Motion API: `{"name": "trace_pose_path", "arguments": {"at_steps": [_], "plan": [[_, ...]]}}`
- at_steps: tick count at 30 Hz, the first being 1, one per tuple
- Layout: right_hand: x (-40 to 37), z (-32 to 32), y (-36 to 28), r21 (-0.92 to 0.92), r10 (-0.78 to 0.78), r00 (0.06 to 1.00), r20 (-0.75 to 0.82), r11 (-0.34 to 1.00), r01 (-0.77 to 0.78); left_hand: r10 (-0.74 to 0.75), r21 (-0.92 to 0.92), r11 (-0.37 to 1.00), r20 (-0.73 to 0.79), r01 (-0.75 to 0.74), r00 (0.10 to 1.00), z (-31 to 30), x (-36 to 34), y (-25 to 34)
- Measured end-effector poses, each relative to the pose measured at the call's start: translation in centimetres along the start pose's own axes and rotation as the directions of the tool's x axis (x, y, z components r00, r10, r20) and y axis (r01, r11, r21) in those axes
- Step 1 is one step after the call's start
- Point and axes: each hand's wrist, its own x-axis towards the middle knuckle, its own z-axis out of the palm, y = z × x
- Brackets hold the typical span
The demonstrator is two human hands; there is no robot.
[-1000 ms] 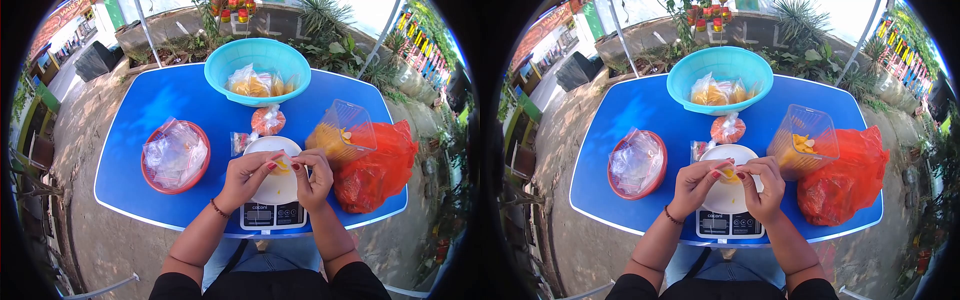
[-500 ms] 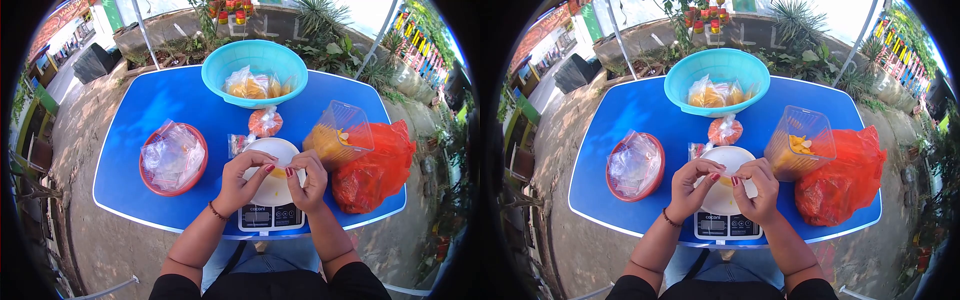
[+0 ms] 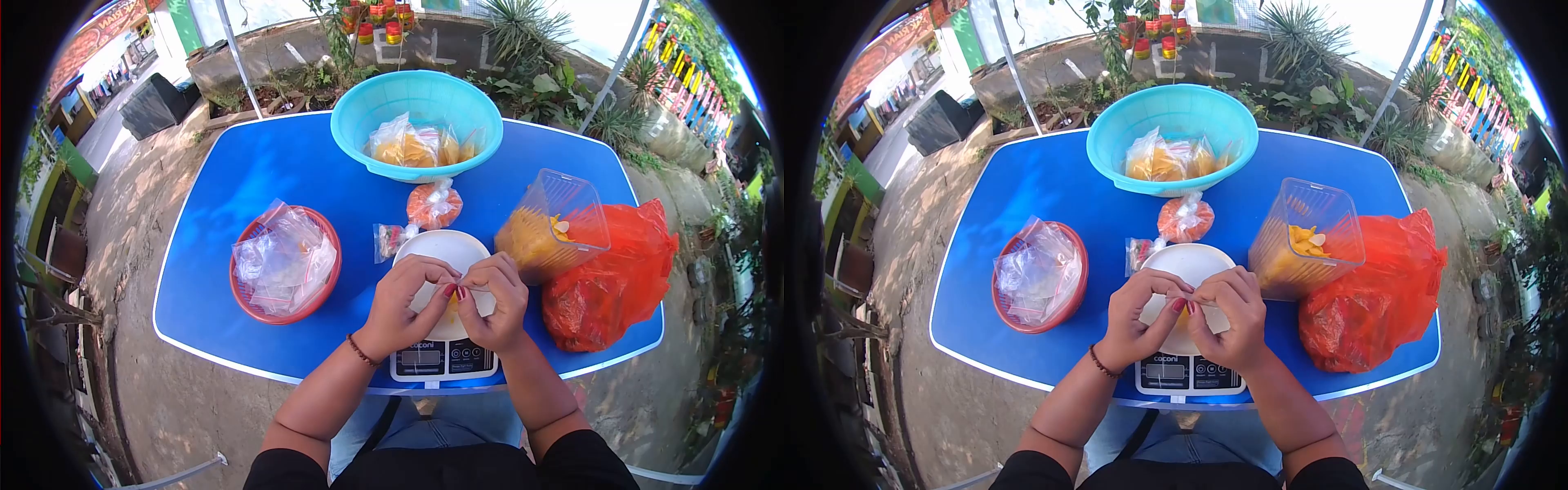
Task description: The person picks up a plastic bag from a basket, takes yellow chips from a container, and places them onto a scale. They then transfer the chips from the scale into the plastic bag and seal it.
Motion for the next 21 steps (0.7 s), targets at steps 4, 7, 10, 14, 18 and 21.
{"name": "trace_pose_path", "arguments": {"at_steps": [4, 7, 10, 14, 18, 21], "plan": [[0.1, -0.2, -0.3, -0.050, -0.044, 0.999, 0.010, 0.998, 0.044, 0.001, -0.016, 1.000, -0.005, -0.001, 1.000, 0.1, 0.0, 0.0], [0.4, -0.2, -0.2, -0.083, -0.036, 0.999, 0.004, 0.996, 0.036, -0.027, 0.009, 1.000, -0.028, 0.027, 0.999, 0.0, 0.0, 0.1], [0.1, -0.3, 0.2, 0.014, 0.077, 0.997, 0.029, 0.997, -0.077, -0.061, 0.050, 0.997, -0.074, 0.064, 0.995, 0.0, -0.1, 0.2], [0.2, -0.5, 0.3, 0.027, 0.047, 0.999, 0.025, 0.999, -0.047, 0.002, 0.071, 0.997, -0.113, 0.006, 0.994, -0.2, 0.0, 0.1], [0.4, -0.7, 0.6, 0.094, 0.090, 0.996, 0.002, 0.991, -0.090, -0.012, 0.041, 0.999, -0.141, 0.018, 0.990, -0.5, 0.1, 0.1], [0.0, -0.5, 1.3, 0.191, 0.134, 0.990, 0.032, 0.972, -0.138, -0.055, -0.021, 0.998, -0.142, 0.053, 0.988, -0.5, 0.0, -0.2]]}}
